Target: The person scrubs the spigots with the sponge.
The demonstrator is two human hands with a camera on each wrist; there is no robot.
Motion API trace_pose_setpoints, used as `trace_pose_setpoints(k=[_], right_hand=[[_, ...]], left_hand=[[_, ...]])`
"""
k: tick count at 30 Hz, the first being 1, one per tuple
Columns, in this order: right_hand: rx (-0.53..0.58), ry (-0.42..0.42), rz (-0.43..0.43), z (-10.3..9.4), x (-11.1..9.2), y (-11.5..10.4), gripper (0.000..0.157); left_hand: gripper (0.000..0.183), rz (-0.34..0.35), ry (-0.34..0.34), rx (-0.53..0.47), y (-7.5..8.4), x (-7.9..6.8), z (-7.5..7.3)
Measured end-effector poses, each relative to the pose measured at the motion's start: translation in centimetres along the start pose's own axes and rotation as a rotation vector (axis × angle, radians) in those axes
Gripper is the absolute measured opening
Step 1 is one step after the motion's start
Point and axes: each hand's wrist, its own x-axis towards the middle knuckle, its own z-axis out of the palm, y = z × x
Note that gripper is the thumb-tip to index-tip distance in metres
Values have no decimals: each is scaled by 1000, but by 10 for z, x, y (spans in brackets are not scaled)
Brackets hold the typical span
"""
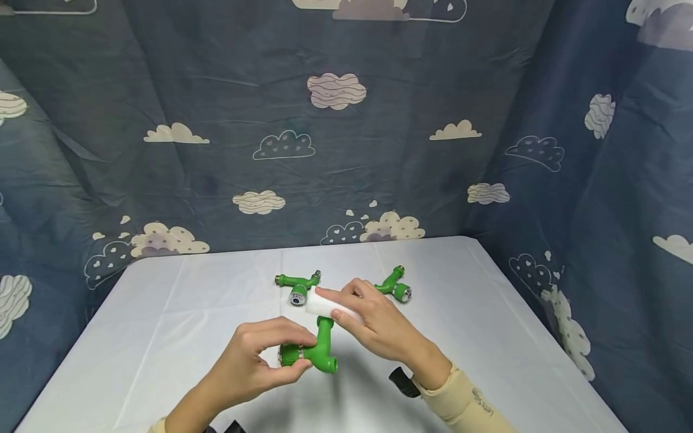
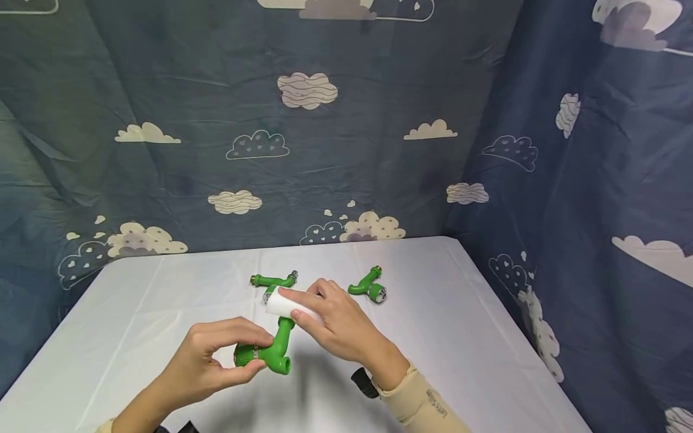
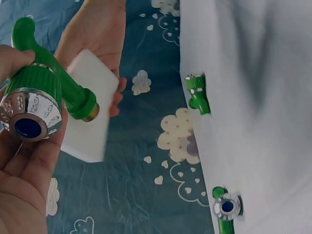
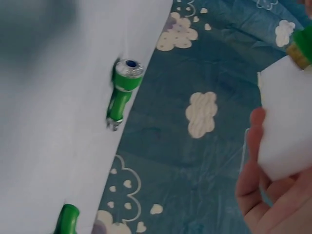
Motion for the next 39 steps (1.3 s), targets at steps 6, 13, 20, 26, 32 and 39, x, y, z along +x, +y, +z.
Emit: trace_pose_setpoints(k=[6, 13, 20, 26, 32, 39], right_hand=[[-46, 7, 102, 4, 1, 8, 41], [-30, -9, 168, 7, -2, 12, 42], [6, -25, 195, 11, -3, 17, 43], [20, -20, 204, 12, -5, 22, 43], [28, -21, 211, 11, -9, 28, 44], [38, -27, 244, 9, -12, 32, 45]], left_hand=[[34, 2, -29, 96, -3, -9, -8], [40, -153, -36, 239, -17, -28, -29], [44, -212, 22, 418, -45, -64, -61], [44, -291, 56, 544, -59, -93, -89], [45, -323, 87, 632, -68, -117, -109], [46, -390, 99, 701, -79, -144, -127]])
